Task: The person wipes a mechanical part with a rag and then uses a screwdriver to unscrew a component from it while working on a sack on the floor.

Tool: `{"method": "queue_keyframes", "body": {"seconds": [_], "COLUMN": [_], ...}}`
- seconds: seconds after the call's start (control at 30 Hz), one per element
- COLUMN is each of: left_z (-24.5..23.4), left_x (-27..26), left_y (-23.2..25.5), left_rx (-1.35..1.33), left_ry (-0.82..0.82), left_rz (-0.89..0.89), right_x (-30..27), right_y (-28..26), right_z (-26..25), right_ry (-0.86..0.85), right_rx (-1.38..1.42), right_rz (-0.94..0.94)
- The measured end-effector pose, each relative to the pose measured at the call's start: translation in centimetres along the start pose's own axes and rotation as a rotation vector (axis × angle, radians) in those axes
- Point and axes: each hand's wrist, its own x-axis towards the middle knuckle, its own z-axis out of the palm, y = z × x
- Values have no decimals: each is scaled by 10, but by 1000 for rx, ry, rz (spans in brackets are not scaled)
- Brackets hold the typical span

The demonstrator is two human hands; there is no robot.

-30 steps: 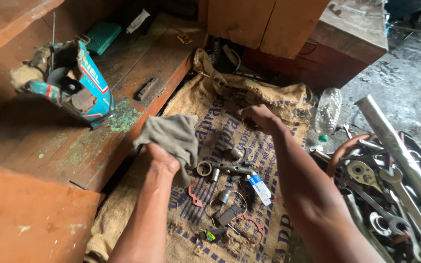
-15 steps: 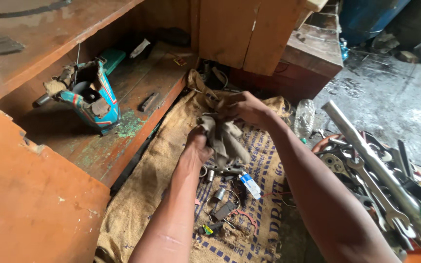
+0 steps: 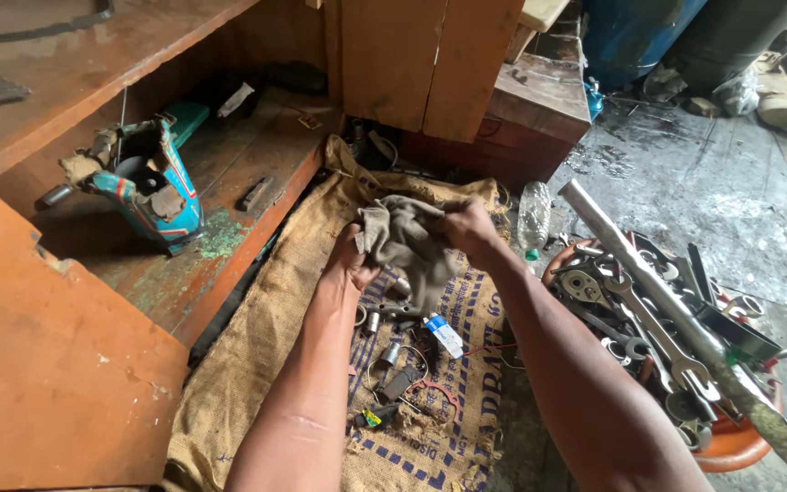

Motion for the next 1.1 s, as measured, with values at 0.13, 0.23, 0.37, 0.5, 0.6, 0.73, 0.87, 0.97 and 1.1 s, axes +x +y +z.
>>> {"method": "queue_keyframes", "body": {"seconds": [0.13, 0.23, 0.37, 0.5, 0.6, 0.73, 0.87, 0.97, 1.1], "left_z": [16, 21, 1, 1, 17, 38, 60, 62, 53], "left_x": [-3, -5, 3, 3, -8, -27, -43, -43, -31], "left_y": [-2, -5, -15, -13, -9, 1, 13, 15, 1], "left_rx": [-160, -311, -457, -292, -178, 47, 88, 157, 169], "left_ry": [121, 217, 29, -305, -289, 82, 324, 229, -10], "left_rz": [-10, -67, -171, -104, -22, -22, -60, -68, -30], "right_x": [-9, -2, 6, 5, -2, -13, -13, -13, -11], "right_y": [-13, -10, 1, 3, -6, -23, -30, -31, -32], "right_z": [0, 6, 2, -7, -11, -3, 10, 12, 11], "right_ry": [111, 115, 161, 187, 121, -22, -95, -125, -75], "right_rx": [-25, 12, 131, -16, 179, 244, -109, -99, -144], "right_rz": [-46, 40, 68, -94, -108, -101, -220, -269, -290]}}
